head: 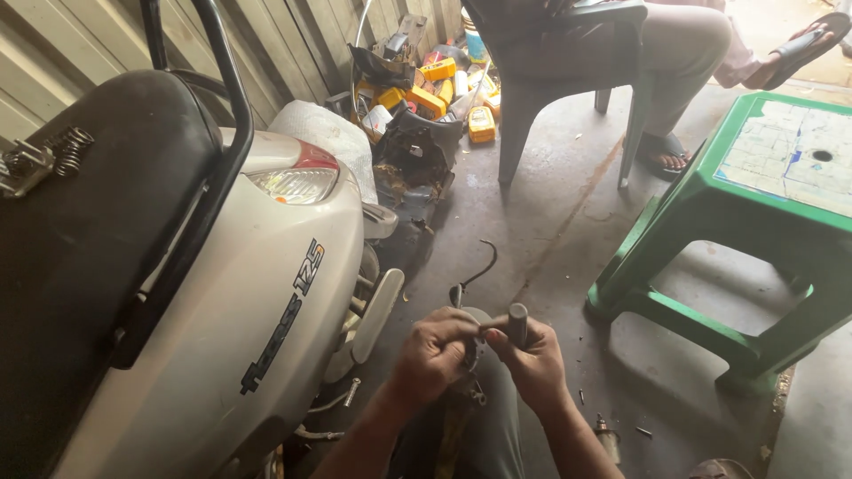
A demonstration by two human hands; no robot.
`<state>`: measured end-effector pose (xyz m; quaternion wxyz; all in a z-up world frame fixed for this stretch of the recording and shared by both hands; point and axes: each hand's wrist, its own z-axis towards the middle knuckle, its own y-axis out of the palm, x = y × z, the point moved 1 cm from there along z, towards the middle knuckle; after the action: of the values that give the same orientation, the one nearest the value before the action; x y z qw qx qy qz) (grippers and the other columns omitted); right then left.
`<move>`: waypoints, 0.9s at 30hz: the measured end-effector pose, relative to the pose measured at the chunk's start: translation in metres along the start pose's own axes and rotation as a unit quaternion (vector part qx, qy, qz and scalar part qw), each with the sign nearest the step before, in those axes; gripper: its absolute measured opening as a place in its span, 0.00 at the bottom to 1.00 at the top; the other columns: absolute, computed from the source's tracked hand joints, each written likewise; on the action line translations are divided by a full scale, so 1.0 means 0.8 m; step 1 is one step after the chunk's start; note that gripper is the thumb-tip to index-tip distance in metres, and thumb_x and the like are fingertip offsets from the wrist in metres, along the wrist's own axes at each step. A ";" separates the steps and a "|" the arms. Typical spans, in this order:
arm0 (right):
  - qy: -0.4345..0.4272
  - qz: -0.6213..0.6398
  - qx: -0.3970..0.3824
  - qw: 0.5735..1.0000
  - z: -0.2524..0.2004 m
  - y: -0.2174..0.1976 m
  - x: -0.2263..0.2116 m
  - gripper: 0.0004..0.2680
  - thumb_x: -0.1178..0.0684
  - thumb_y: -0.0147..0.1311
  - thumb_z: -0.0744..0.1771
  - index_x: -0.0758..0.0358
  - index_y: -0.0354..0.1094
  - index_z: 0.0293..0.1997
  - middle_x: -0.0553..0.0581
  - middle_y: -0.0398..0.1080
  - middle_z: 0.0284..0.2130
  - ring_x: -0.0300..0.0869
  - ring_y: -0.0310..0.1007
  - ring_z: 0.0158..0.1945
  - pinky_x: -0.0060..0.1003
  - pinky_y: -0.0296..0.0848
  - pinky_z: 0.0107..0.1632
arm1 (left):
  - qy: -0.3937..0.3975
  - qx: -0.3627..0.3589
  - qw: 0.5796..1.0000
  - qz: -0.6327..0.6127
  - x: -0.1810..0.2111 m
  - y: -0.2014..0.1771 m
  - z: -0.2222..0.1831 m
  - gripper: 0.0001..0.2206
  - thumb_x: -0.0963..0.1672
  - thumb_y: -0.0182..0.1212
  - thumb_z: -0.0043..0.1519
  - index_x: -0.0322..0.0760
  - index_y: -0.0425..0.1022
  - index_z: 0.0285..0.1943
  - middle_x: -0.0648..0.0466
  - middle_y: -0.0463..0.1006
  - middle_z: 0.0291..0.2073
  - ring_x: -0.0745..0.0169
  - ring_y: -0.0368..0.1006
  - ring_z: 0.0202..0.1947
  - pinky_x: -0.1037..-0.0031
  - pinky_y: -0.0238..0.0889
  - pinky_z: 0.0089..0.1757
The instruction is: Disassembling and inspecting a motorcycle starter motor using a screwdriver.
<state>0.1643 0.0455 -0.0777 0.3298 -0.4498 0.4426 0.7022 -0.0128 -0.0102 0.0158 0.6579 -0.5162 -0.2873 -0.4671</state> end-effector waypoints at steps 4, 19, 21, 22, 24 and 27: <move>0.034 -0.004 0.004 0.999 0.005 0.011 -0.046 0.12 0.53 0.59 0.66 0.62 0.72 0.54 0.45 0.67 0.25 0.29 0.62 0.26 0.25 0.61 0.28 | -0.101 0.019 0.980 -0.171 -0.055 -0.004 0.002 0.16 0.37 0.49 0.59 0.27 0.76 0.54 0.45 0.81 0.47 0.57 0.78 0.48 0.70 0.72 0.51; 0.143 -0.485 -0.454 0.734 -0.040 0.126 -0.113 0.20 0.47 0.68 0.57 0.50 0.72 0.54 0.57 0.78 0.33 0.50 0.78 0.35 0.44 0.75 0.39 | -0.161 0.116 0.884 -0.424 -0.106 -0.045 -0.012 0.24 0.36 0.48 0.60 0.28 0.64 0.69 0.44 0.76 0.50 0.57 0.73 0.50 0.67 0.69 0.52; 0.149 -0.542 -0.484 0.670 -0.055 0.149 -0.096 0.20 0.45 0.68 0.59 0.52 0.70 0.55 0.60 0.76 0.34 0.55 0.76 0.39 0.49 0.74 0.41 | -0.159 0.114 0.881 -0.430 -0.105 -0.047 -0.012 0.24 0.36 0.48 0.60 0.28 0.64 0.69 0.44 0.76 0.50 0.57 0.72 0.50 0.67 0.68 0.52; 0.151 -0.546 -0.514 0.644 -0.060 0.155 -0.089 0.16 0.46 0.66 0.60 0.55 0.72 0.49 0.60 0.77 0.33 0.54 0.77 0.38 0.49 0.74 0.41 | -0.153 0.116 0.893 -0.406 -0.104 -0.047 -0.014 0.24 0.36 0.48 0.60 0.27 0.65 0.69 0.45 0.76 0.51 0.57 0.72 0.52 0.67 0.67 0.53; 0.147 -0.558 -0.533 0.619 -0.063 0.154 -0.090 0.12 0.47 0.64 0.60 0.57 0.75 0.43 0.60 0.78 0.32 0.53 0.78 0.38 0.48 0.75 0.41 | -0.135 0.109 0.907 -0.383 -0.100 -0.046 -0.019 0.24 0.36 0.48 0.60 0.27 0.65 0.69 0.45 0.76 0.51 0.58 0.72 0.53 0.68 0.66 0.55; 0.113 -0.494 -0.527 0.682 -0.045 0.123 -0.112 0.11 0.50 0.64 0.59 0.57 0.78 0.42 0.60 0.78 0.31 0.51 0.78 0.37 0.44 0.75 0.40 | -0.109 0.103 0.926 -0.347 -0.097 -0.051 -0.011 0.25 0.36 0.48 0.59 0.28 0.65 0.69 0.48 0.76 0.53 0.60 0.71 0.56 0.69 0.65 0.57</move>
<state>0.1260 -0.0317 0.0298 0.2844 -0.7789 -0.2530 0.4985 -0.0815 0.0047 -0.0367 0.4690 -0.3612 -0.5651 -0.5747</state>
